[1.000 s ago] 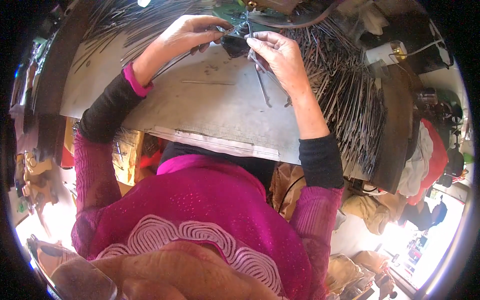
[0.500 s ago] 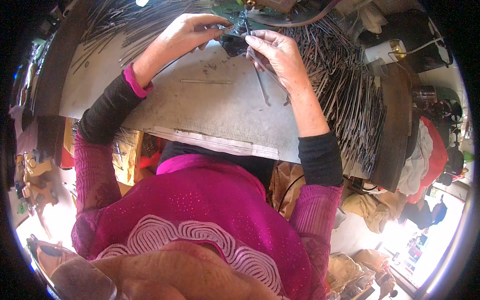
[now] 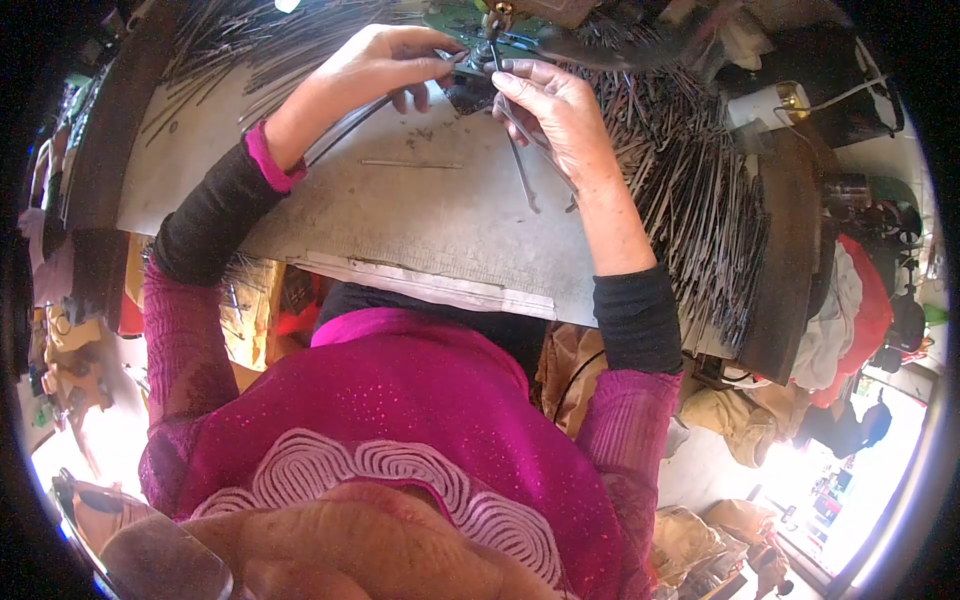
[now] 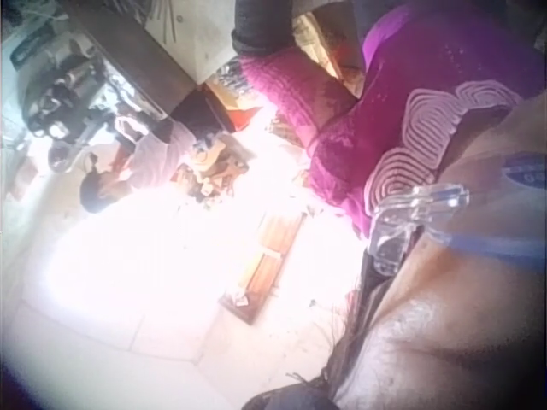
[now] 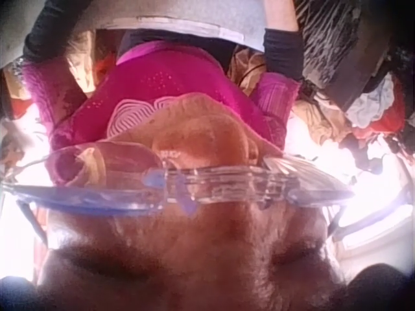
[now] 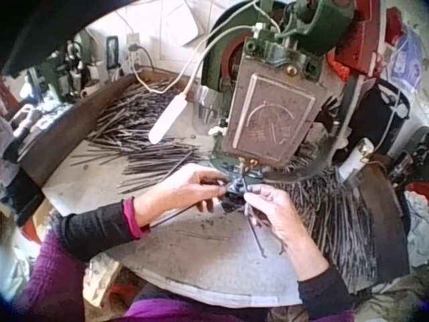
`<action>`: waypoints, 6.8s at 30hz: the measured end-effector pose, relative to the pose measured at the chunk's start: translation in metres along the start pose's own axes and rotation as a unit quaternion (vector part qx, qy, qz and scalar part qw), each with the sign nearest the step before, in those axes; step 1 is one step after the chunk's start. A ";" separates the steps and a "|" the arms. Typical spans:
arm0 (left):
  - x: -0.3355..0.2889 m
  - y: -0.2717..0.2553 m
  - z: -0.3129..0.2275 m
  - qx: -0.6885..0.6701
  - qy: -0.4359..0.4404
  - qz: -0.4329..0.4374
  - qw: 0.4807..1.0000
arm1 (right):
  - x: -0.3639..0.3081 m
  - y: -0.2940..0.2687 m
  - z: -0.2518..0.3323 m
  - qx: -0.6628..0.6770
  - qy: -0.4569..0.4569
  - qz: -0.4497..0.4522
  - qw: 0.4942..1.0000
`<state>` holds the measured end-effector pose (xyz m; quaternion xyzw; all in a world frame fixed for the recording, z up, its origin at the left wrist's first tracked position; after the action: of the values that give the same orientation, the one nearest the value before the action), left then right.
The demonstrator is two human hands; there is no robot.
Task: The worker is using a small bench-mounted clipping machine to process or trim metal wires.
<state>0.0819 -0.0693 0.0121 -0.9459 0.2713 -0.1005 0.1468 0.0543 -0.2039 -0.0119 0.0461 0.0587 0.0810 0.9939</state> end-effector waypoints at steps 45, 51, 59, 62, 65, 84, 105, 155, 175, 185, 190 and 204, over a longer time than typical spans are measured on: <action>0.009 0.024 -0.006 0.039 -0.040 0.048 0.997 | -0.034 0.034 -0.010 -0.192 0.073 0.145 0.968; -0.001 0.044 0.006 0.069 -0.018 0.105 0.992 | -0.021 0.009 -0.013 -0.216 0.049 0.068 0.973; -0.004 0.043 0.007 -0.035 -0.033 0.141 0.989 | -0.015 -0.008 -0.011 -0.077 0.055 0.045 0.994; -0.004 0.041 0.005 -0.012 -0.040 0.136 0.990 | -0.011 -0.016 -0.011 -0.023 0.049 0.048 0.997; -0.002 0.040 0.006 0.020 -0.029 0.122 0.992 | -0.010 -0.016 -0.011 0.028 0.044 0.042 0.998; 0.018 -0.004 0.013 -0.131 -0.075 -0.003 0.989 | 0.008 -0.042 0.011 0.090 -0.088 -0.076 0.989; 0.003 0.002 -0.048 -0.201 0.181 0.108 0.957 | 0.011 -0.043 0.007 0.112 -0.068 -0.091 0.987; 0.003 -0.001 0.009 -0.152 -0.075 -0.003 0.986 | -0.031 0.028 -0.015 -0.164 0.039 0.083 0.982; 0.011 0.007 -0.002 -0.162 -0.050 -0.001 0.985 | -0.029 0.030 -0.007 -0.104 0.031 0.076 0.991; 0.025 0.005 -0.009 -0.082 -0.007 -0.037 0.996 | -0.022 0.023 -0.010 -0.058 0.020 0.055 0.997; 0.022 0.005 0.012 -0.176 -0.038 -0.046 0.983 | -0.022 0.024 -0.012 -0.030 0.035 0.043 0.998; 0.014 0.017 0.001 -0.202 -0.089 0.037 0.975 | -0.017 0.012 -0.011 0.040 0.030 -0.028 0.998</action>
<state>0.0857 -0.0910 0.0069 -0.9505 0.3064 0.0465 -0.0207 0.0345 -0.1937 -0.0200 0.0815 0.0932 0.0519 0.9909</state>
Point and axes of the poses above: each hand's wrist, its own x-axis towards the middle knuckle, its own y-axis out of the palm, z = x × y, the point moved 10 cm from there along x, towards the middle knuckle, and after that the axes turned 4 degrees about -z, right-handed, at the moved point
